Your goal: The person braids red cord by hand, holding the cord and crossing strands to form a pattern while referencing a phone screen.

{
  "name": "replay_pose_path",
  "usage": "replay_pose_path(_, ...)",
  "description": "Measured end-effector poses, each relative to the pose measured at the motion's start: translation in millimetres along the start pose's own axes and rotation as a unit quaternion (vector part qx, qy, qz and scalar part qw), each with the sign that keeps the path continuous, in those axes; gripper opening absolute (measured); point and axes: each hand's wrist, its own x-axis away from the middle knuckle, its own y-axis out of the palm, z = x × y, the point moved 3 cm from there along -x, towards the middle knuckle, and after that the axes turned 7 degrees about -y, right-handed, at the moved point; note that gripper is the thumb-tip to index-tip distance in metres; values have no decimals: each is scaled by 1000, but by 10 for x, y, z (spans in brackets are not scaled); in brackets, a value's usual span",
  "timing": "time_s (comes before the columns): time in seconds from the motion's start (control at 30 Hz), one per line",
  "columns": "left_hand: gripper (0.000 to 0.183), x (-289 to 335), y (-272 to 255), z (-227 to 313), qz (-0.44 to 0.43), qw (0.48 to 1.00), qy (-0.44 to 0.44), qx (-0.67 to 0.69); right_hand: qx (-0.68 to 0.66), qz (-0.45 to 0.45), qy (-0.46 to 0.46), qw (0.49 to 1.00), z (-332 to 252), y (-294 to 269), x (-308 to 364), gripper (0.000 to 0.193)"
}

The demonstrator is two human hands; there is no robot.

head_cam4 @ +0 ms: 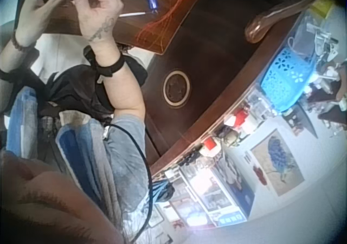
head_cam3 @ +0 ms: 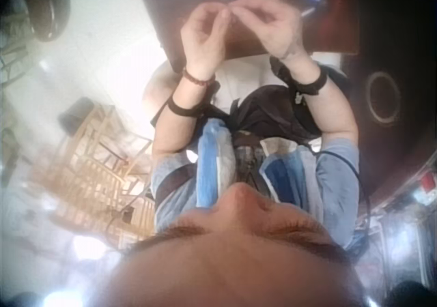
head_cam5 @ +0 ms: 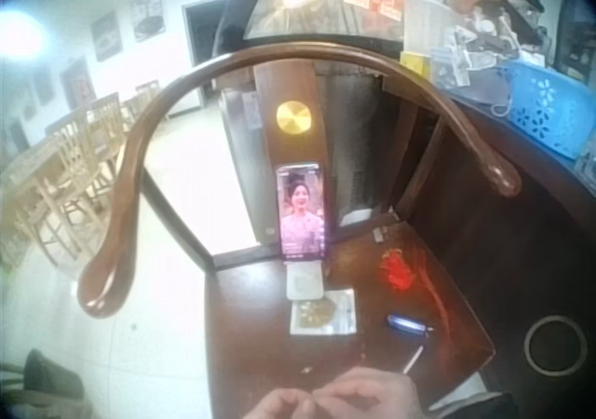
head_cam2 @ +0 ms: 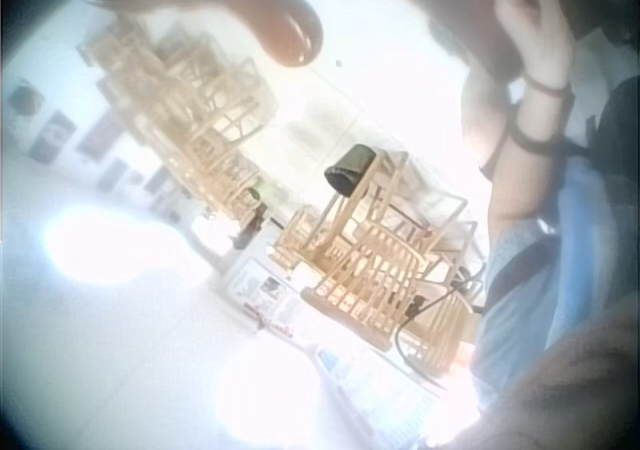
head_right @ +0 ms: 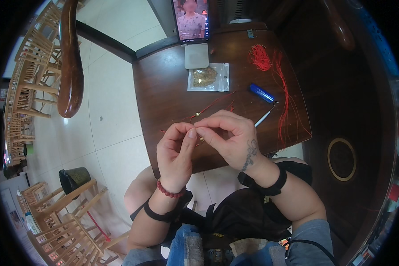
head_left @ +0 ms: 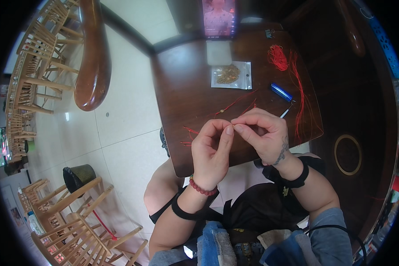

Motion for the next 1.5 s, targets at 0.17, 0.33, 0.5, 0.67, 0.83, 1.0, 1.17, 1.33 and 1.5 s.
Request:
replay_pose_path(0.17,14,-3,-1,-4,1,1000,-3,-2,-29,-18,4,999,-15,-11,-5,15)
replay_pose_path(0.33,14,-3,3,1,1,1000,-10,23,-39,-23,-12,999,8,0,-6,17)
replay_pose_path(0.5,14,-8,-4,-16,-1,1000,-9,13,-33,-18,-25,999,14,-1,-8,18)
replay_pose_path(0.67,14,-6,-6,-8,-2,1000,-9,3,-53,-19,29,998,17,2,2,12)
replay_pose_path(0.83,13,2,9,1,-7,1000,5,-2,-84,-4,53,995,45,8,8,11)
replay_pose_path(1.0,12,-2,-5,2,-8,1000,-2,-5,-102,1,61,993,66,8,12,11)
replay_pose_path(1.17,13,-14,-5,9,-4,1000,0,-4,-62,-13,8,998,50,-16,1,15)
replay_pose_path(1.33,13,-9,3,22,-4,1000,-6,20,-65,-11,3,998,53,-17,2,17)
replay_pose_path(1.5,13,-10,-14,12,-9,1000,-5,19,-117,6,54,992,53,-3,22,18)
